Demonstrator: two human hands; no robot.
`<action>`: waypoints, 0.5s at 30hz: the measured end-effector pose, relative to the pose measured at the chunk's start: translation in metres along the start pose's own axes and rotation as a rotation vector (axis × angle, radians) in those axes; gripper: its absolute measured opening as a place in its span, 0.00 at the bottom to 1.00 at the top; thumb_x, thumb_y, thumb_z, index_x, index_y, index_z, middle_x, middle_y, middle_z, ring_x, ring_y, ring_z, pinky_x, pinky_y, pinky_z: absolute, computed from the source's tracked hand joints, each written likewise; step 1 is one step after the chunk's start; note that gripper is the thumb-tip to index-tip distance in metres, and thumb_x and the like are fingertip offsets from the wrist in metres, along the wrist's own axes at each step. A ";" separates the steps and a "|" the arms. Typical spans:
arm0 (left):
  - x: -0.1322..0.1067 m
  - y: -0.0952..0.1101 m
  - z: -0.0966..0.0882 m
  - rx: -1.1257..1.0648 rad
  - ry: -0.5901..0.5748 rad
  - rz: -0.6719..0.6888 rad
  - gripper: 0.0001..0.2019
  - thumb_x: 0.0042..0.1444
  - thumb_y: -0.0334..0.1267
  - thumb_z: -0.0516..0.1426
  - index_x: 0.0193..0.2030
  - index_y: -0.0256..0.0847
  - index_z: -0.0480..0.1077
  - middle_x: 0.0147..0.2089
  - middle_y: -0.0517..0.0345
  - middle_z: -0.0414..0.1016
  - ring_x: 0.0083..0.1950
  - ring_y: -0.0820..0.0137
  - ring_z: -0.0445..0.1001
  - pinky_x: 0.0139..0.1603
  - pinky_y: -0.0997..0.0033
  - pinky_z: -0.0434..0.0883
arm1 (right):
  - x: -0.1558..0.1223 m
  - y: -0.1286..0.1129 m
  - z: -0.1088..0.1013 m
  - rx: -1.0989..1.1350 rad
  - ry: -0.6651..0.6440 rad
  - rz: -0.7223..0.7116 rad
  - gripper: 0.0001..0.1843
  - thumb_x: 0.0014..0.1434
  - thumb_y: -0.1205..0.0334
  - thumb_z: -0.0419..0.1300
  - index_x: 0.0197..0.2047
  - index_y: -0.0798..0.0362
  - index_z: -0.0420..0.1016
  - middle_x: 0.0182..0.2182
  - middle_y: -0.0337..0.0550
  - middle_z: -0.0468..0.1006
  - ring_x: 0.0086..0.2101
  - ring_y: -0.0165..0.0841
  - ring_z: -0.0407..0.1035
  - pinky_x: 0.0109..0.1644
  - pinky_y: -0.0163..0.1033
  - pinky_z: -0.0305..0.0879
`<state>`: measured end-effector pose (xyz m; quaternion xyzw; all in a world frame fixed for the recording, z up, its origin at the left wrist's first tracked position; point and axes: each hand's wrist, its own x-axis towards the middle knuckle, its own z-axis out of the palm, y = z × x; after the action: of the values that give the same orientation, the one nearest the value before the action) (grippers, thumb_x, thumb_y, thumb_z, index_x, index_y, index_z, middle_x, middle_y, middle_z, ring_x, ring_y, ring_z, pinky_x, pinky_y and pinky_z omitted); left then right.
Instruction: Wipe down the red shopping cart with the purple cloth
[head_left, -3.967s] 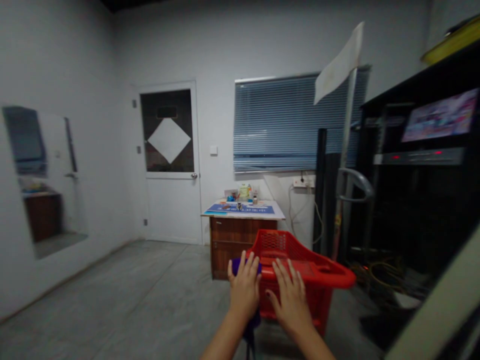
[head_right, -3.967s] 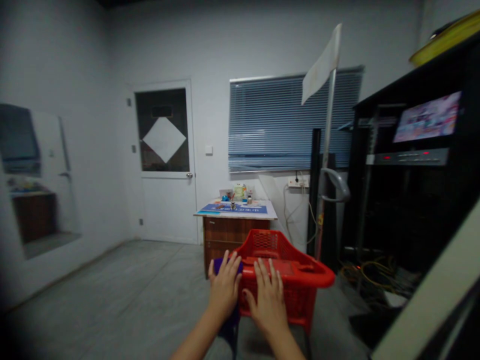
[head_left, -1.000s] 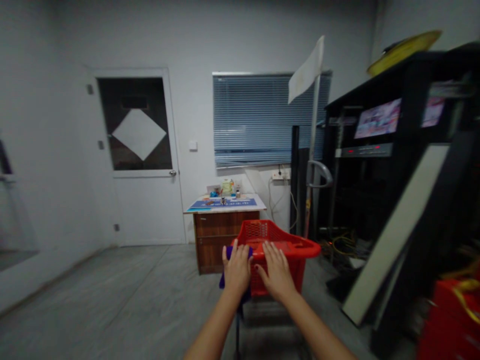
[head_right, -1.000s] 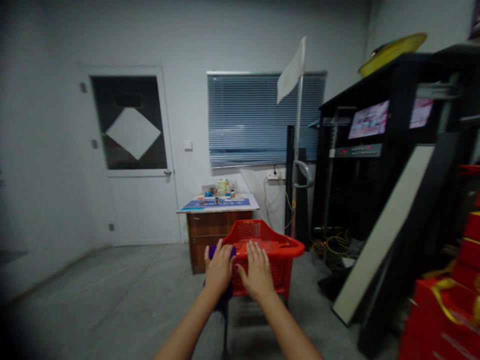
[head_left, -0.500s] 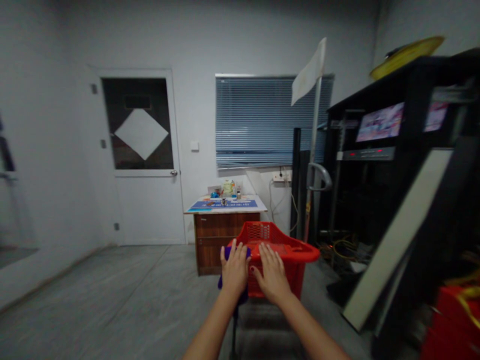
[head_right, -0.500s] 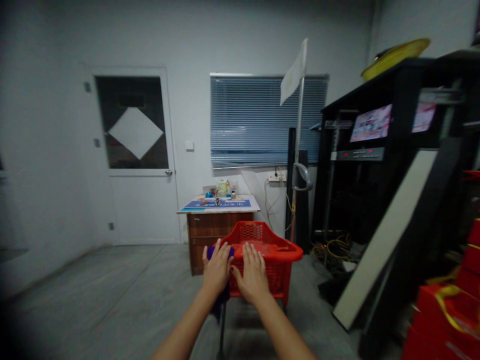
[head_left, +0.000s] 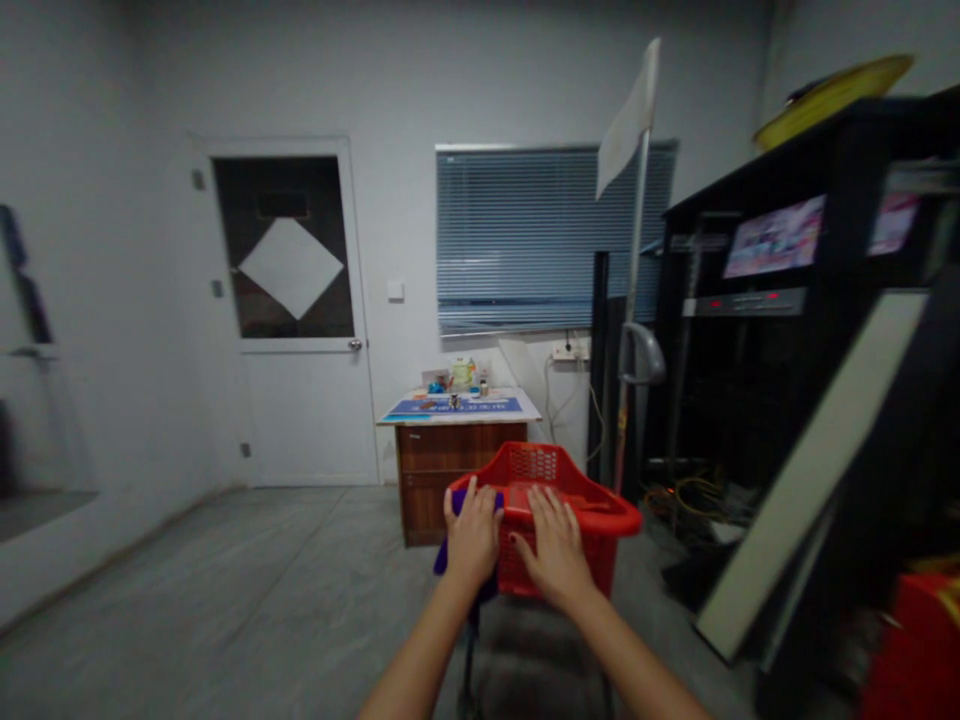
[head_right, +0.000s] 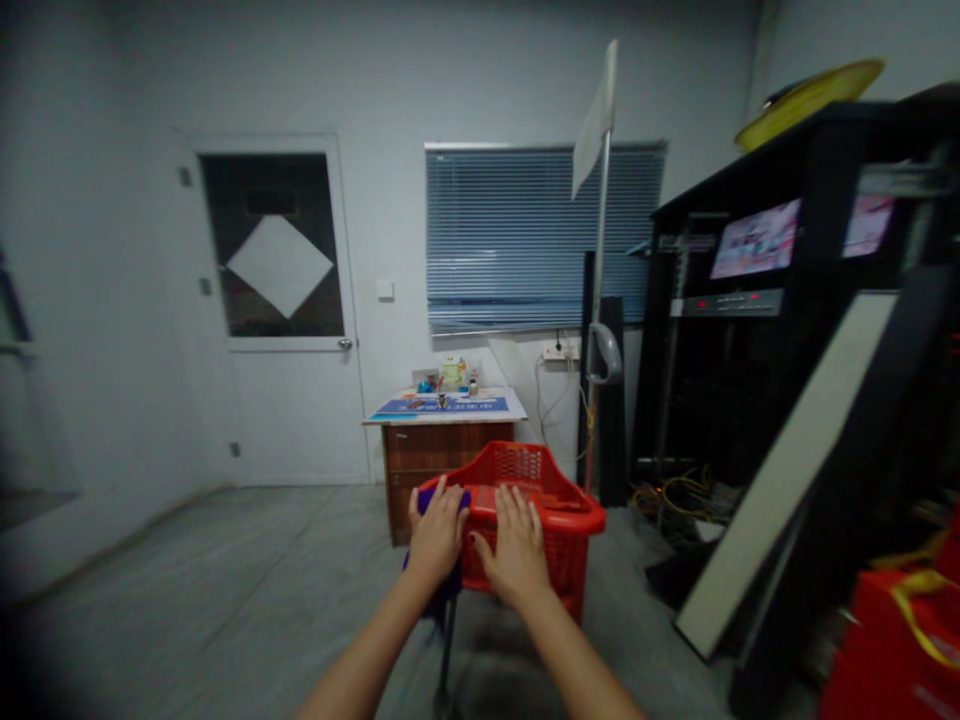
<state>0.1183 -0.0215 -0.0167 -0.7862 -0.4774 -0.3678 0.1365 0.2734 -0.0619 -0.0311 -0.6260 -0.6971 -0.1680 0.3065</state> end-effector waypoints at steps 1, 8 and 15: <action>0.000 0.004 0.000 -0.006 -0.008 0.012 0.17 0.67 0.36 0.46 0.59 0.45 0.66 0.60 0.51 0.71 0.68 0.61 0.58 0.69 0.42 0.40 | 0.000 0.000 0.000 0.004 0.000 -0.008 0.39 0.63 0.39 0.46 0.68 0.57 0.54 0.66 0.49 0.55 0.66 0.44 0.44 0.68 0.55 0.41; 0.007 0.002 -0.005 -0.016 -0.066 0.031 0.18 0.67 0.41 0.47 0.61 0.47 0.64 0.63 0.53 0.68 0.69 0.61 0.56 0.69 0.40 0.40 | -0.002 0.006 -0.004 0.031 0.003 -0.058 0.38 0.63 0.41 0.48 0.69 0.55 0.52 0.66 0.49 0.56 0.66 0.43 0.44 0.68 0.54 0.42; 0.005 0.009 -0.001 0.022 -0.047 -0.056 0.19 0.67 0.37 0.45 0.61 0.45 0.65 0.64 0.51 0.66 0.70 0.60 0.55 0.68 0.39 0.42 | -0.002 0.012 -0.001 0.056 -0.009 -0.069 0.38 0.63 0.40 0.48 0.69 0.54 0.51 0.67 0.48 0.55 0.66 0.43 0.44 0.68 0.55 0.41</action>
<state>0.1274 -0.0236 -0.0113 -0.7796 -0.5063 -0.3473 0.1237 0.2856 -0.0622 -0.0336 -0.5937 -0.7240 -0.1561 0.3147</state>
